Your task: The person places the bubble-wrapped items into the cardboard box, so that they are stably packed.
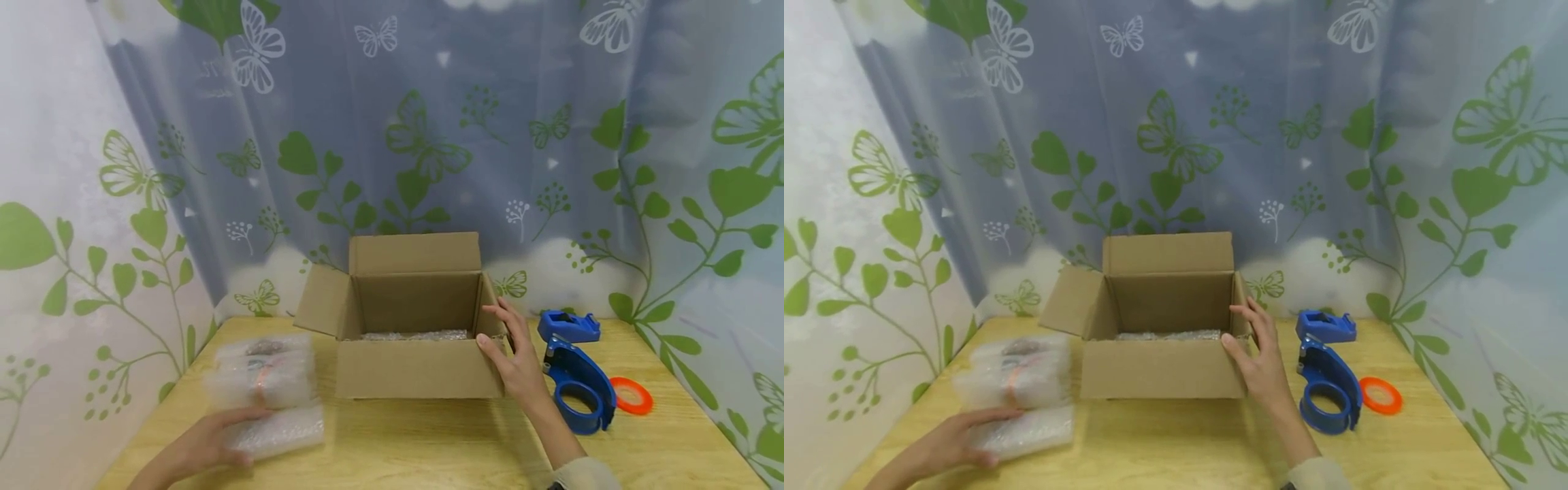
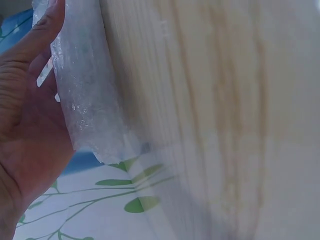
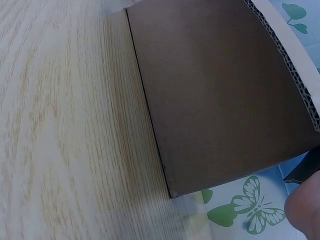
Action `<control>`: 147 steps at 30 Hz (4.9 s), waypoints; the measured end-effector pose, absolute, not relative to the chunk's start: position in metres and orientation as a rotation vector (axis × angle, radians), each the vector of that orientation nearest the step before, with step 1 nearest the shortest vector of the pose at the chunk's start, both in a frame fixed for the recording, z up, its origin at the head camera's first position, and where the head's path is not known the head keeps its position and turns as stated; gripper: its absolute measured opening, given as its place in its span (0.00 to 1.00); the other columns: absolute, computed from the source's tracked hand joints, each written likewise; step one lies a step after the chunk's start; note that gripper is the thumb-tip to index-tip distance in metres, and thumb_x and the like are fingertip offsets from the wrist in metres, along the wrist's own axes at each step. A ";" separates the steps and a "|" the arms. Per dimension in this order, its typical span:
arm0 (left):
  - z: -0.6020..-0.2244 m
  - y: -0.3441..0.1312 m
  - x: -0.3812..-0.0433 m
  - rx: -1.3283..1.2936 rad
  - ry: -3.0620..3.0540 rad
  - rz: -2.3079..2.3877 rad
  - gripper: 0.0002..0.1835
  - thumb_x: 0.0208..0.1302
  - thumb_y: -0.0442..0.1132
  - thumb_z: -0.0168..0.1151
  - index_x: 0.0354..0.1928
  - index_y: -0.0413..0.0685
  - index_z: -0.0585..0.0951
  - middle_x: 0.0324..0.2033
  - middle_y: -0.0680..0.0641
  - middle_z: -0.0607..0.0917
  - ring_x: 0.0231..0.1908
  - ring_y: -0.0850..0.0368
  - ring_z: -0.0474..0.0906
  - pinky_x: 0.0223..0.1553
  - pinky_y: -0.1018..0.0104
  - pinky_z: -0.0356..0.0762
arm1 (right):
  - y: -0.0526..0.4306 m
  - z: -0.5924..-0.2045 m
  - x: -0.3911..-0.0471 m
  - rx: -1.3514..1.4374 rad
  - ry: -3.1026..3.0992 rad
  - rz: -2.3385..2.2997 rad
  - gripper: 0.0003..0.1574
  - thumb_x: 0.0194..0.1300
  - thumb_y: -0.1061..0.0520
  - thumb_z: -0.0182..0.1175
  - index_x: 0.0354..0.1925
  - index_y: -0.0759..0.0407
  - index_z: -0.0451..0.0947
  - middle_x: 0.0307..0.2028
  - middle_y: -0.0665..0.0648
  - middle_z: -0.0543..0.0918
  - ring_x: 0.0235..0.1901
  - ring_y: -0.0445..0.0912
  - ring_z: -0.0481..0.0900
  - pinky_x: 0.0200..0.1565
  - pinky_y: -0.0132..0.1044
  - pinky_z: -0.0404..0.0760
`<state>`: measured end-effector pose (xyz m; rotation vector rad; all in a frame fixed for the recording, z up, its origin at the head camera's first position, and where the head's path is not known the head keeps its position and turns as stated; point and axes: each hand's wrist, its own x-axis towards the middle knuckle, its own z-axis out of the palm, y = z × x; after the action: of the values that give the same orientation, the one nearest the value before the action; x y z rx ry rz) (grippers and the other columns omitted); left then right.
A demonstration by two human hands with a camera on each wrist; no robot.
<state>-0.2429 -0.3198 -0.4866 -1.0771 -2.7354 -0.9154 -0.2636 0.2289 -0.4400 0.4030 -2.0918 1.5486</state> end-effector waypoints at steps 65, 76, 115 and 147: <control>-0.336 -0.257 -0.244 -1.008 -2.627 -0.857 0.36 0.61 0.45 0.78 0.71 0.70 0.77 0.67 0.60 0.79 0.66 0.64 0.73 0.62 0.63 0.74 | 0.232 -0.445 -0.267 0.420 -2.098 1.558 0.30 0.75 0.58 0.62 0.72 0.51 0.71 0.80 0.55 0.53 0.80 0.62 0.48 0.72 0.74 0.49; -0.309 -0.214 -0.256 -1.090 -2.653 -0.843 0.33 0.63 0.55 0.74 0.70 0.76 0.76 0.67 0.65 0.78 0.68 0.56 0.74 0.66 0.44 0.74 | 0.233 -0.445 -0.266 0.422 -2.095 1.559 0.30 0.75 0.59 0.62 0.72 0.52 0.71 0.81 0.54 0.53 0.80 0.62 0.47 0.72 0.74 0.49; -0.331 -0.065 -0.323 -1.307 -2.675 -0.907 0.30 0.69 0.49 0.70 0.72 0.57 0.77 0.69 0.52 0.78 0.72 0.49 0.70 0.72 0.48 0.67 | 0.231 -0.446 -0.266 0.407 -2.067 1.550 0.30 0.74 0.60 0.63 0.71 0.52 0.71 0.80 0.56 0.54 0.80 0.60 0.48 0.74 0.71 0.50; -0.366 -0.047 -0.345 -1.182 -2.820 -0.888 0.28 0.66 0.44 0.74 0.67 0.56 0.81 0.64 0.52 0.83 0.68 0.50 0.74 0.70 0.52 0.71 | 0.232 -0.448 -0.263 0.421 -2.035 1.559 0.30 0.74 0.62 0.62 0.71 0.53 0.72 0.80 0.57 0.55 0.80 0.60 0.48 0.73 0.72 0.49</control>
<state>-0.3454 -0.0466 -0.3658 -1.1824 -2.8204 -0.8883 -0.2634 0.2317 -0.4482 0.4208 -2.0347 1.5593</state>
